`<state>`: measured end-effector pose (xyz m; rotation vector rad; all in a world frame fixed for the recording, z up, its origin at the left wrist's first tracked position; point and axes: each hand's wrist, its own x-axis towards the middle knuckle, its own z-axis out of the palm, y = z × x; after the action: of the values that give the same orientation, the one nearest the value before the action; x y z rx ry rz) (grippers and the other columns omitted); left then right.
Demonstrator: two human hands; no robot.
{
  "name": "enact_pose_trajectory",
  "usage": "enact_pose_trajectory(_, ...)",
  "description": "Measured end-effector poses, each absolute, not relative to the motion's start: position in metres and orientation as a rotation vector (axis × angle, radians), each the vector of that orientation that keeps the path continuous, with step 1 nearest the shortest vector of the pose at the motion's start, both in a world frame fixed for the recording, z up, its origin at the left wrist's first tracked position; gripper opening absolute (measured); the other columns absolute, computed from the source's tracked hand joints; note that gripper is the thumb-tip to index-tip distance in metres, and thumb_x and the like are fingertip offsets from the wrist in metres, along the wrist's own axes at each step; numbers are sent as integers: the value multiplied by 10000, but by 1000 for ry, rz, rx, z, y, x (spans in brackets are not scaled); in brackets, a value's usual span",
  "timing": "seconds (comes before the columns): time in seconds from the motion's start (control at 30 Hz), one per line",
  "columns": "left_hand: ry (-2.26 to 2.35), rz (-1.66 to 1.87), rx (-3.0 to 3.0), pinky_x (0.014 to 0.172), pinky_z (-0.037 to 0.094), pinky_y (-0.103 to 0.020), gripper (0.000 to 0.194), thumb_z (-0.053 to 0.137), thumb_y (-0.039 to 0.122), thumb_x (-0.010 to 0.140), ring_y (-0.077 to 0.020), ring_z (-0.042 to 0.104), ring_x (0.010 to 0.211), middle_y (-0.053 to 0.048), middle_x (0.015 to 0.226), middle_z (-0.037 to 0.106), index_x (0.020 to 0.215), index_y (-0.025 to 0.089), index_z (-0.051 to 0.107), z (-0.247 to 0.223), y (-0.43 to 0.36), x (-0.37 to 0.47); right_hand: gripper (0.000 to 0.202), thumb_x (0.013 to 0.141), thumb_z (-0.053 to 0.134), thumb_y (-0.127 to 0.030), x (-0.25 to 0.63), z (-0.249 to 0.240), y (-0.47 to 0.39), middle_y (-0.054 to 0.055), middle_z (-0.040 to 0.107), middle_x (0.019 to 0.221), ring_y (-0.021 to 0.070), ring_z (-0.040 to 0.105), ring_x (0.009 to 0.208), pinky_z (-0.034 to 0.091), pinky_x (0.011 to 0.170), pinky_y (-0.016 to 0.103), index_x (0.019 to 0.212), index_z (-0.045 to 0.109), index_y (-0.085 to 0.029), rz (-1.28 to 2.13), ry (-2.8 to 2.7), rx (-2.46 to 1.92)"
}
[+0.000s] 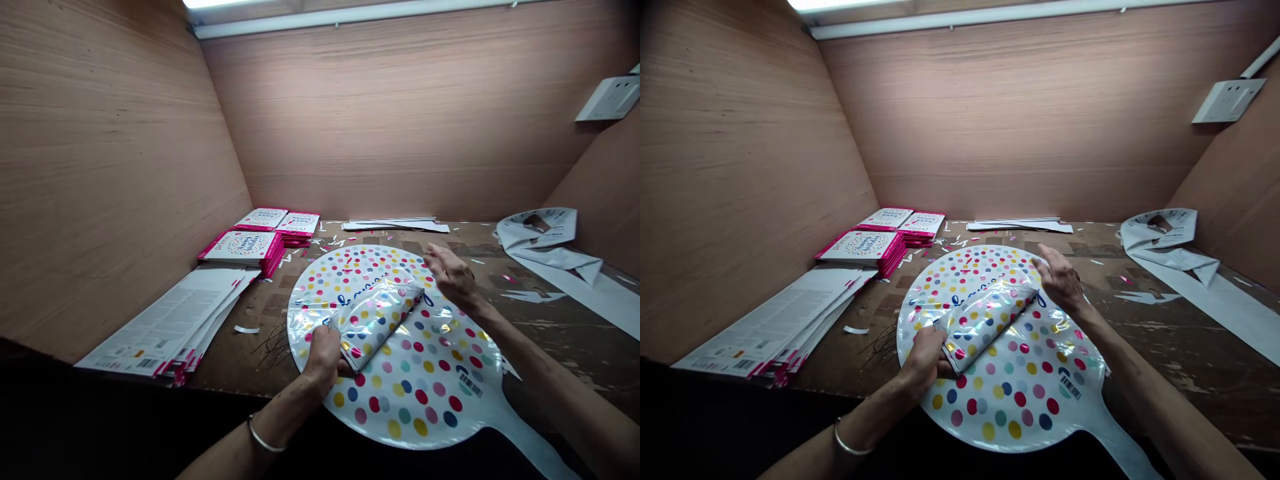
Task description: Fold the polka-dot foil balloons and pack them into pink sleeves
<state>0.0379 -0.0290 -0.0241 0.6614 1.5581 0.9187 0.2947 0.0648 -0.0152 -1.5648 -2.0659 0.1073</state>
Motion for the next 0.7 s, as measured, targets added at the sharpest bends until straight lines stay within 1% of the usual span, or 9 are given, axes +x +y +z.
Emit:
enact_pose_trajectory(0.07, 1522, 920, 596, 385, 455, -295, 56, 443, 155, 796, -146, 494, 371, 69, 464, 415, 849, 169, 429, -25, -31, 45, 443, 889, 365, -271, 277, -16, 35, 158, 494, 1279, 276, 435, 1192, 345, 1002, 490, 1307, 406, -128, 16, -2246, -1281)
enact_pose_trajectory(0.13, 1481, 932, 569, 436, 484, -292, 96, 405, 123, 805, -152, 551, 442, 34, 532, 492, 888, 166, 425, -24, -39, 53, 430, 849, 417, -172, 255, -23, 6, 125, 514, 1268, 267, 435, 1191, 296, 1029, 513, 1278, 449, -168, 13, -2537, -1001)
enact_pose_trajectory(0.2, 1431, 934, 563, 486, 502, -274, 109, 389, 133, 829, -156, 600, 530, -8, 630, 564, 928, 161, 426, -20, -49, 56, 432, 851, 422, -167, 236, -30, -14, 122, 485, 1303, 263, 409, 1216, 244, 1049, 529, 1281, 452, -183, 104, -2735, -872)
enact_pose_trajectory(0.33, 1466, 1057, 922, 568, 514, -275, 277, 514, 348, 830, -185, 628, 657, -55, 757, 630, 1020, 153, 460, 3, -64, 40, 416, 887, 382, -193, 227, -35, -24, 92, 457, 1335, 217, 369, 1253, 171, 1086, 493, 1298, 438, -218, 360, -2789, -769)
enact_pose_trajectory(0.4, 1413, 1171, 1371, 706, 503, -287, 351, 541, 434, 806, -198, 619, 802, -73, 869, 643, 1025, 160, 516, 18, -61, 29, 446, 871, 433, -241, 233, -32, -25, 88, 455, 1338, 226, 361, 1259, 141, 1094, 484, 1316, 423, -225, 507, -2781, -673)
enact_pose_trajectory(0.47, 1121, 1046, 1736, 838, 453, -306, 393, 505, 509, 810, -212, 587, 919, -86, 945, 640, 955, 153, 587, 26, -48, 22, 484, 851, 480, -285, 239, -28, -28, 82, 455, 1340, 236, 342, 1271, 136, 1097, 467, 1328, 415, -234, 696, -2757, -584)
enact_pose_trajectory(0.57, 738, 660, 1699, 843, 440, -336, 606, 432, 687, 753, -225, 593, 857, -101, 833, 644, 801, 113, 622, 17, -13, 22, 403, 836, 500, -264, 245, -27, -28, 44, 515, 1285, 243, 394, 1232, 228, 1070, 428, 1238, 529, -259, 1099, -2556, -615)
enact_pose_trajectory(0.63, 791, 575, 1455, 731, 470, -319, 730, 363, 791, 689, -201, 593, 733, -81, 716, 613, 773, 106, 599, 0, 11, 23, 299, 805, 541, -251, 246, -28, -20, 45, 629, 1090, 242, 536, 1069, 376, 975, 403, 1087, 632, -219, 1471, -2121, -860)
enact_pose_trajectory(0.7, 939, 570, 1293, 598, 456, -260, 742, 349, 815, 669, -143, 548, 605, -32, 631, 554, 784, 116, 570, -15, 31, 23, 208, 805, 542, -260, 244, -29, -7, 31, 657, 827, 197, 621, 820, 492, 814, 363, 969, 637, -173, 1685, -1552, -1157)
